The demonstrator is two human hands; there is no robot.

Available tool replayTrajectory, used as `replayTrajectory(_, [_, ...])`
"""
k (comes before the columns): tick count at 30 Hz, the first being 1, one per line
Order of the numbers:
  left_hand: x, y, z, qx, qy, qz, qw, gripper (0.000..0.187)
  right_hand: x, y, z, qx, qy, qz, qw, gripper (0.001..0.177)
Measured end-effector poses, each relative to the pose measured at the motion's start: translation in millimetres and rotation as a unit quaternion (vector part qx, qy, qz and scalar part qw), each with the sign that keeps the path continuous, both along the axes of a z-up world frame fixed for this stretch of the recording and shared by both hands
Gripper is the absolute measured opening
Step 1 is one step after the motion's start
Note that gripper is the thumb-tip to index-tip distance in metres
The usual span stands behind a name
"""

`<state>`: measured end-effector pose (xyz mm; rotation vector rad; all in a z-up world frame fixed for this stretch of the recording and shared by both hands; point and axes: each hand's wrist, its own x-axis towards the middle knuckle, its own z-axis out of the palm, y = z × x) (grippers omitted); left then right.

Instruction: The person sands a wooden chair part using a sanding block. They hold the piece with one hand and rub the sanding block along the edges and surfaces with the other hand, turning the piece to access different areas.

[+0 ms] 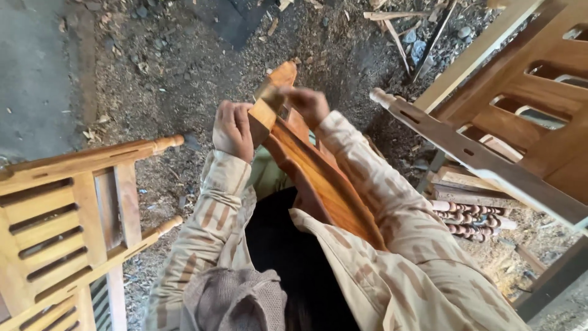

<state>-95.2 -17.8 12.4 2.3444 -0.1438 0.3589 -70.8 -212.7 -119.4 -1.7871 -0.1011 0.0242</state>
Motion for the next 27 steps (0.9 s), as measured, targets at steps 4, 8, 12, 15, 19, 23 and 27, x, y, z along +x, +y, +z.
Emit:
replayTrajectory(4, [9,-11,10,-0.005,-0.018,0.001,1.0,0.027,-40,-2,66,0.117,-0.035,0.03,0.992,0.023])
replayTrajectory(8, [2,-13,15,-0.009,-0.015,0.021,1.0,0.03,-55,-9,63,0.223,-0.079,0.079,0.968,0.023])
replayTrajectory(12, [4,-10,10,-0.014,-0.017,0.025,0.999,0.03,-50,-11,45,0.156,-0.064,0.102,0.98,0.022])
replayTrajectory(15, [5,-9,7,-0.014,-0.022,0.026,0.999,0.03,-76,61,-137,0.215,-0.172,0.145,0.95,0.035])
replayTrajectory(19, [6,-11,16,-0.009,-0.018,0.026,0.999,0.031,-44,-4,33,0.14,-0.103,0.08,0.982,0.021])
replayTrajectory(23, [2,-9,12,-0.004,-0.009,0.032,0.999,0.031,-50,3,81,0.175,-0.124,0.084,0.973,0.019])
replayTrajectory(27, [6,-12,15,-0.016,-0.016,0.027,0.999,0.033,-38,-5,-11,0.124,-0.148,0.092,0.977,0.022])
